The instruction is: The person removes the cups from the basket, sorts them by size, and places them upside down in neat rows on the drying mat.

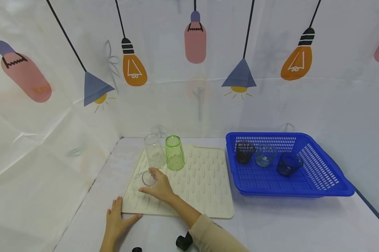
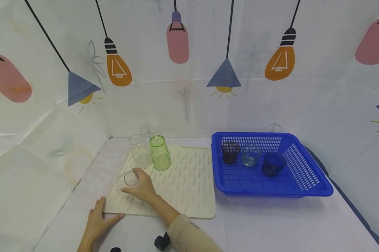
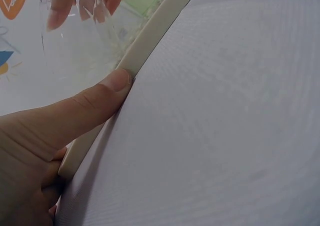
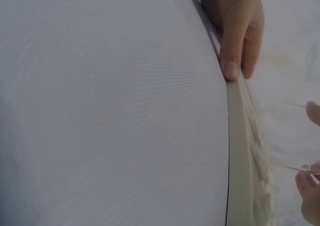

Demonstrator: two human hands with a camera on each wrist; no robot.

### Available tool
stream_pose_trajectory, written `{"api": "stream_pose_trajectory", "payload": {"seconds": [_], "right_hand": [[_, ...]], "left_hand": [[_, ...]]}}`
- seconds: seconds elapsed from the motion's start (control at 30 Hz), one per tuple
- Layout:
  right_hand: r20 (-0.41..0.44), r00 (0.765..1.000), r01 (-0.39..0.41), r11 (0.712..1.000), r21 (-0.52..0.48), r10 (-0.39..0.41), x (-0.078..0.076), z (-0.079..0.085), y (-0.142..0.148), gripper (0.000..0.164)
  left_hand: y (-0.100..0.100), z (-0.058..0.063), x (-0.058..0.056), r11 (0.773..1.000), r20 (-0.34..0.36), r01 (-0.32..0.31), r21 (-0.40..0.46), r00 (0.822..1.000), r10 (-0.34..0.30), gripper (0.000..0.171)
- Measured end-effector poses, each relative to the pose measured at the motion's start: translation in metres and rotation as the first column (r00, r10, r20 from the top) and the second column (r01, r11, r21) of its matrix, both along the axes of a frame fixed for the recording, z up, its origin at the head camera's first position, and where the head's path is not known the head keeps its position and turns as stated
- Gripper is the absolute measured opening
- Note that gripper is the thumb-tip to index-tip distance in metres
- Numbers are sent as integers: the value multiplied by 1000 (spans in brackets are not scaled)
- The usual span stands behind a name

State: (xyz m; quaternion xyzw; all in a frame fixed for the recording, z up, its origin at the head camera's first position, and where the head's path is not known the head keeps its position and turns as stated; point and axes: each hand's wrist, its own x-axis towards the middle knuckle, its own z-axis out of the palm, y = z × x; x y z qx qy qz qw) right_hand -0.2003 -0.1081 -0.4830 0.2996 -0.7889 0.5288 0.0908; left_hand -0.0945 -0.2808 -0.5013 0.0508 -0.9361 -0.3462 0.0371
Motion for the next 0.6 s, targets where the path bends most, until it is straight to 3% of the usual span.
{"api": "stream_pose_trajectory", "payload": {"seconds": [0.13, 0.33, 0.6], "right_hand": [[-83, 996, 28, 999, 34, -25, -2, -3, -5, 75], [-161, 985, 96, 980, 174, -68, -5, -3, -15, 73], [-172, 984, 90, 958, 272, -44, -4, -2, -21, 73]], "left_hand": [[0, 0, 0, 1000, -8, 4, 1, 1000, -4, 107], [0, 0, 0, 1000, -29, 6, -1, 1000, -6, 106], [1, -2, 1, 1000, -47, 3, -20, 999, -4, 106]]}}
